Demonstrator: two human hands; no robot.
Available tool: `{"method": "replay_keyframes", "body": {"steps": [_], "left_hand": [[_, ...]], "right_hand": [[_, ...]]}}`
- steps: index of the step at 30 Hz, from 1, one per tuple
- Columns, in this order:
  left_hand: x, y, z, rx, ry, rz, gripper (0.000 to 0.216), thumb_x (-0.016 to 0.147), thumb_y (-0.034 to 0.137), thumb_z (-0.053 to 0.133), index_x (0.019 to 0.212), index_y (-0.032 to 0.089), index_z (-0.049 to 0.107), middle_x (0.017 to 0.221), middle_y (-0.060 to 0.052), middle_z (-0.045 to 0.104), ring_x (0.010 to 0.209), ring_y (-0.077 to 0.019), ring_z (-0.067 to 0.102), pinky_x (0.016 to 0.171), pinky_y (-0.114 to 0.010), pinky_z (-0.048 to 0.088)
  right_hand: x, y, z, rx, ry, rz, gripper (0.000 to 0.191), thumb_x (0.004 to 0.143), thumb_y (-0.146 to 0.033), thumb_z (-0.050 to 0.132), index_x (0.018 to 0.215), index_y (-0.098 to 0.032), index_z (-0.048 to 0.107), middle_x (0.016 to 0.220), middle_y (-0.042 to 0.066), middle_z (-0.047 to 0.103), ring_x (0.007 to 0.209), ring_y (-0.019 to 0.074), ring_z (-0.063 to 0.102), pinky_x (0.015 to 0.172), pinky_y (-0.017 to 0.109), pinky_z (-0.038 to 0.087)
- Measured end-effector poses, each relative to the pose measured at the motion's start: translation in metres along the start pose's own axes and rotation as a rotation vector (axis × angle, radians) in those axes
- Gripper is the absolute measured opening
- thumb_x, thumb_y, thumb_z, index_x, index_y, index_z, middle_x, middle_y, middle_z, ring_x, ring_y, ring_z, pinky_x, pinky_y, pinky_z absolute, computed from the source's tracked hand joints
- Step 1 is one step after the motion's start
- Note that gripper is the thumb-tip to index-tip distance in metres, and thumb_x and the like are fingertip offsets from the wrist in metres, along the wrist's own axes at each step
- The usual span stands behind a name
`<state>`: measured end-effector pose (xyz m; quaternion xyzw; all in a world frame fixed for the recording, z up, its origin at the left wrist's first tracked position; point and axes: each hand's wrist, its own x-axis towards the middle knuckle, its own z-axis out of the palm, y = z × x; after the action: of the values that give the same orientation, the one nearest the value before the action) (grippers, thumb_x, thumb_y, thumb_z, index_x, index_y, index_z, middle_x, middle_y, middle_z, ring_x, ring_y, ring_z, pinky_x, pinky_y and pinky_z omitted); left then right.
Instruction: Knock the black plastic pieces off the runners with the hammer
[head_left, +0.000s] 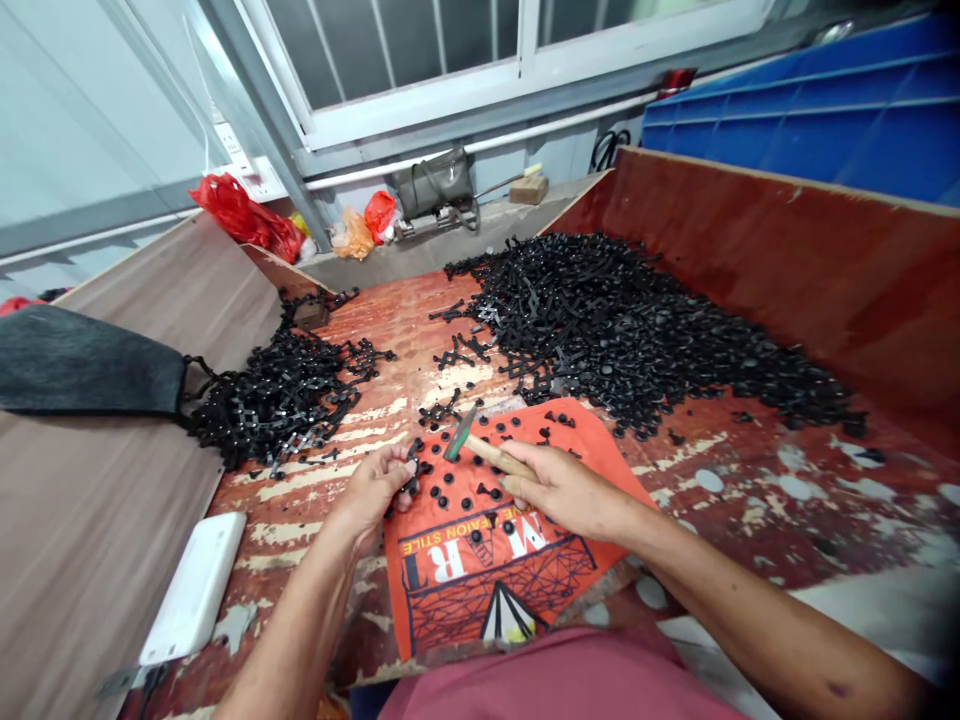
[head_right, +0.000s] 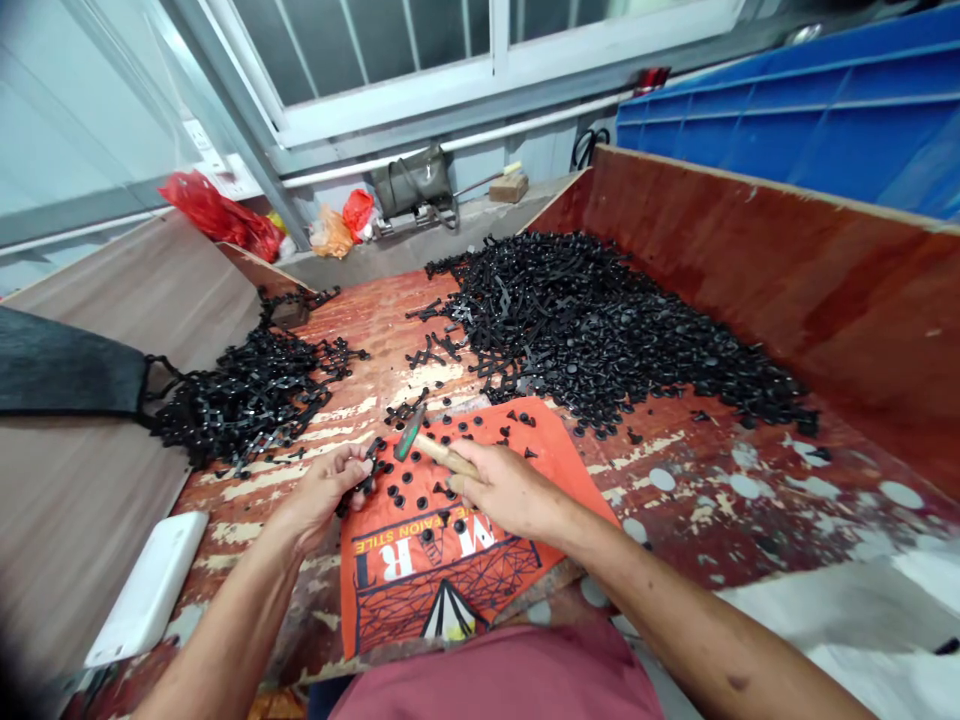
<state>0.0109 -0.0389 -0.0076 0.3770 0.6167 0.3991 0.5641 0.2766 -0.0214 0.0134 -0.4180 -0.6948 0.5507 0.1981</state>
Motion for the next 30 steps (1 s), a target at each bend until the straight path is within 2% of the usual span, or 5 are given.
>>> {"method": "replay_keyframes", "body": {"steps": [9,15,19,24,30], "left_hand": [[0.001,-0.002,-0.001,-0.039,0.007,-0.017,0.043,0.064,0.041,0.078,0.087,0.018,0.051,0.058,0.002,0.064,0.038,-0.0057,0.049,0.036,-0.014,0.032],[0.004,-0.006,0.002,0.014,0.031,-0.011,0.043,0.063,0.041,0.078,0.087,0.018,0.050,0.054,0.005,0.062,0.037,-0.0061,0.050,0.034,-0.013,0.033],[0.005,-0.010,0.001,0.020,0.043,0.002,0.045,0.063,0.042,0.078,0.087,0.019,0.049,0.049,0.007,0.058,0.035,-0.0072,0.049,0.032,-0.013,0.033],[0.007,-0.016,-0.002,-0.019,0.020,0.026,0.042,0.066,0.041,0.078,0.088,0.019,0.050,0.050,0.008,0.058,0.034,-0.0059,0.048,0.031,-0.011,0.029],[0.009,-0.019,-0.003,-0.064,0.004,0.037,0.043,0.066,0.043,0.079,0.087,0.019,0.050,0.047,0.009,0.054,0.032,-0.0048,0.044,0.031,-0.011,0.025]], "right_hand": [[0.001,0.005,0.003,-0.084,0.007,-0.030,0.016,0.094,-0.030,0.053,0.101,-0.022,0.064,0.066,-0.003,0.054,0.053,0.0104,0.041,0.048,0.022,0.030],[0.002,0.003,0.001,-0.211,-0.014,-0.060,0.029,0.101,-0.033,0.040,0.110,-0.020,0.065,0.068,-0.002,0.056,0.055,0.0110,0.049,0.052,0.022,0.035],[0.003,-0.003,0.002,-0.462,0.086,-0.148,0.034,0.102,-0.031,0.040,0.128,-0.029,0.062,0.091,0.003,0.073,0.077,0.0176,0.066,0.068,0.028,0.047],[0.009,-0.014,0.016,-0.603,0.210,-0.301,0.050,0.102,-0.027,0.039,0.151,-0.037,0.036,0.127,0.003,0.068,0.101,0.0208,0.067,0.083,0.033,0.053],[0.020,-0.016,0.032,-0.774,0.155,-0.272,0.053,0.100,-0.024,0.044,0.151,-0.038,0.037,0.101,0.002,0.076,0.084,0.0187,0.070,0.074,0.028,0.052]]}}
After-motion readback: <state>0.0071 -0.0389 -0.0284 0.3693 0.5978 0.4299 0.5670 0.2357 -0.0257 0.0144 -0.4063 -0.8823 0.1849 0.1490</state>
